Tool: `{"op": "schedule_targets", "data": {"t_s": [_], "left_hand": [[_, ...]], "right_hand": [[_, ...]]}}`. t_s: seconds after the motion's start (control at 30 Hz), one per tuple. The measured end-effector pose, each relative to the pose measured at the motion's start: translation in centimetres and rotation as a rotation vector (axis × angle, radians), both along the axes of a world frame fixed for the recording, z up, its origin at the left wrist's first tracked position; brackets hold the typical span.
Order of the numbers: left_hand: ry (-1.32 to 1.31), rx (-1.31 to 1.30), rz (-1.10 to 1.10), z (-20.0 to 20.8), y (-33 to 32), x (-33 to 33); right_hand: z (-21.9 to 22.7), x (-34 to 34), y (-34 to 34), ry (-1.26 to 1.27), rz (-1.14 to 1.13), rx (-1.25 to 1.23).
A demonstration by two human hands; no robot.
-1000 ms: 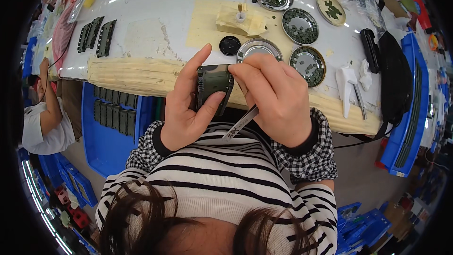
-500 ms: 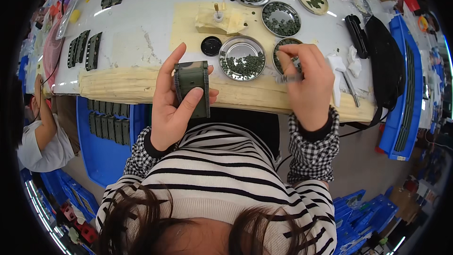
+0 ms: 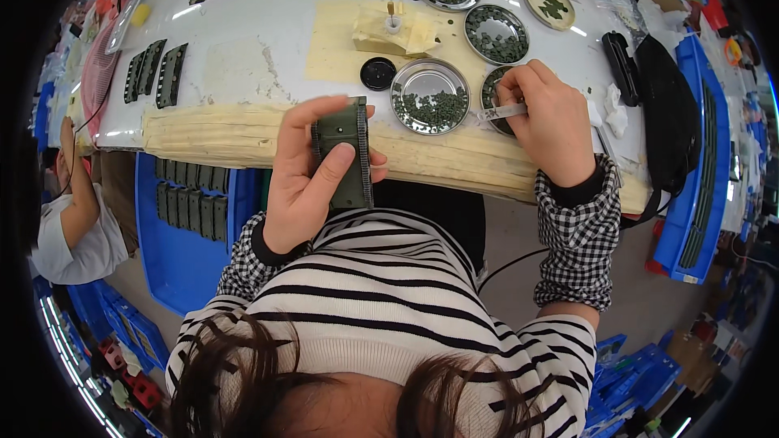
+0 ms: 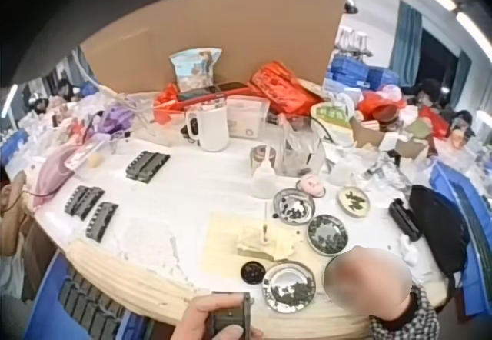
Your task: Manually assembling and inspecting small plastic housing components for a toy.
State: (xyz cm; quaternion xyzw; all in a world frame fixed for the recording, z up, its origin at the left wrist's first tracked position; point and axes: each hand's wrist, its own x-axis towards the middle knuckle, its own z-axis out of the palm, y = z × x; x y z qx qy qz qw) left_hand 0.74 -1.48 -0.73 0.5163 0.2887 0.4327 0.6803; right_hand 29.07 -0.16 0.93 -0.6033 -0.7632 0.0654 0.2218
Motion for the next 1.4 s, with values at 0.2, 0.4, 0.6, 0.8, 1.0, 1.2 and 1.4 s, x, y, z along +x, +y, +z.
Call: {"op": "schedule_targets", "data": {"t_s": [0.2, 0.4, 0.6, 0.8, 1.0, 1.2, 1.4], "left_hand": [[0.177, 0.003, -0.104, 0.1, 0.4, 0.2], [0.046, 0.005, -0.078, -0.9, 0.5, 1.2], [-0.025, 0.073, -0.096, -1.0, 0.9, 0.4], [-0.026, 0.035, -0.068, -0.8, 0.8, 0.5], [0.148, 0.187, -0.024, -1.4, 0.9, 0.1], [0.154, 0.351, 0.266, -0.2, -0.1, 1.0], [0.535, 0.536, 0.167, 0.7, 0.0, -0.6]], "right_hand": [[3.3, -4.5, -1.6, 0.108, 0.112, 0.077], [3.4, -9.4, -3.0, 0.084, 0.282, 0.122], [2.5, -10.0, -2.6, 0.177, 0.312, 0.197], [1.8, -10.5, -2.3, 0.364, 0.296, 0.293], [2.0, -10.6, -2.5, 0.328, 0.278, 0.297], [2.6, -10.9, -2.0, 0.353, 0.222, 0.347], [2.2, -11.1, -1.0, 0.272, 0.311, 0.395]]}}
